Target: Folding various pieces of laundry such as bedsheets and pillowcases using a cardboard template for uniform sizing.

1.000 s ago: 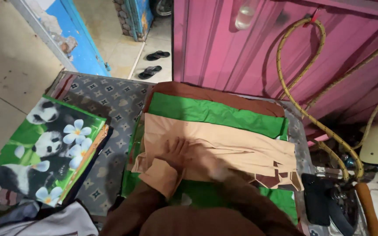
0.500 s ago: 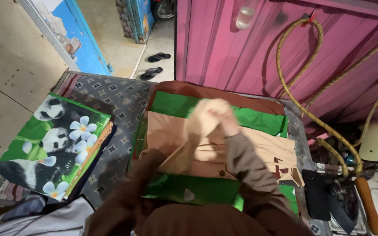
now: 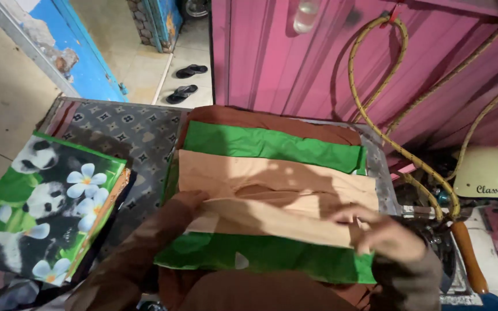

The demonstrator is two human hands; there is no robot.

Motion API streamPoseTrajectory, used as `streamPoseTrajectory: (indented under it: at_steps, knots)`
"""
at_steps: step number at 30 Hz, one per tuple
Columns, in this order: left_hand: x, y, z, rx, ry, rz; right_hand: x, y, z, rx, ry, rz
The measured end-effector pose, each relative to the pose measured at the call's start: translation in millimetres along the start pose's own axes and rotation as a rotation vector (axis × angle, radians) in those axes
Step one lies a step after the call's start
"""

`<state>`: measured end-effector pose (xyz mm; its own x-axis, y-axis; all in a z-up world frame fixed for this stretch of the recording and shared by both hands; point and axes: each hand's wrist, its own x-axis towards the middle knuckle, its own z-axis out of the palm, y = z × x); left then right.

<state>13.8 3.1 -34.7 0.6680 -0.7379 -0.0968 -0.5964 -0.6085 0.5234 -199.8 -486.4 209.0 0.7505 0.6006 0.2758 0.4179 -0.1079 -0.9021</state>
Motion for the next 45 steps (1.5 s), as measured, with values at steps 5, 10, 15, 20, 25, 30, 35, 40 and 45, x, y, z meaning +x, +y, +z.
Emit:
streamPoseTrajectory:
  at_steps: [5, 10, 15, 20, 25, 30, 35, 40, 45]
  knots:
    - [11.5, -8.6, -12.3, 0.138, 0.231, 0.232, -63.9, 34.3, -21.9, -0.194, 0.162, 0.150]
    - [63.9, -47.6, -4.9, 0.195, 0.066, -0.091, -135.1, 207.0, -77.0, -0.051, 0.687, 0.551]
    - [87.3, -61.4, 5.5, 0.225, 0.163, -0.178, -103.9, 277.6, -49.6, 0.197, 0.906, 0.526]
    - [90.1, -71.3, 17.7, 0.163, 0.183, -0.259, -100.3, 311.3, -49.9, -0.077, 1.166, 0.395]
    - [100.9, -72.5, 24.3, 0.261, 0.173, -0.358, -100.5, 338.2, -64.2, -0.148, 1.274, 0.431]
    - [89.6, -48.3, 28.7, 0.437, 0.582, -0.241, -106.5, 323.9, -33.0, -0.741, 1.062, 0.873]
    - [99.7, 56.4, 51.6, 0.385, 0.412, 0.056, -182.0, 350.5, 22.1, -0.525, 1.573, 0.578]
    - [120.3, 134.5, 97.7, 0.232, 0.273, 0.265, -302.1, 425.8, 118.3, 0.617, 1.638, -0.007]
    - [183.0, 186.0, 153.4, -0.673, 0.121, 0.383, -212.0, 364.5, 90.0, 1.232, 1.448, 0.025]
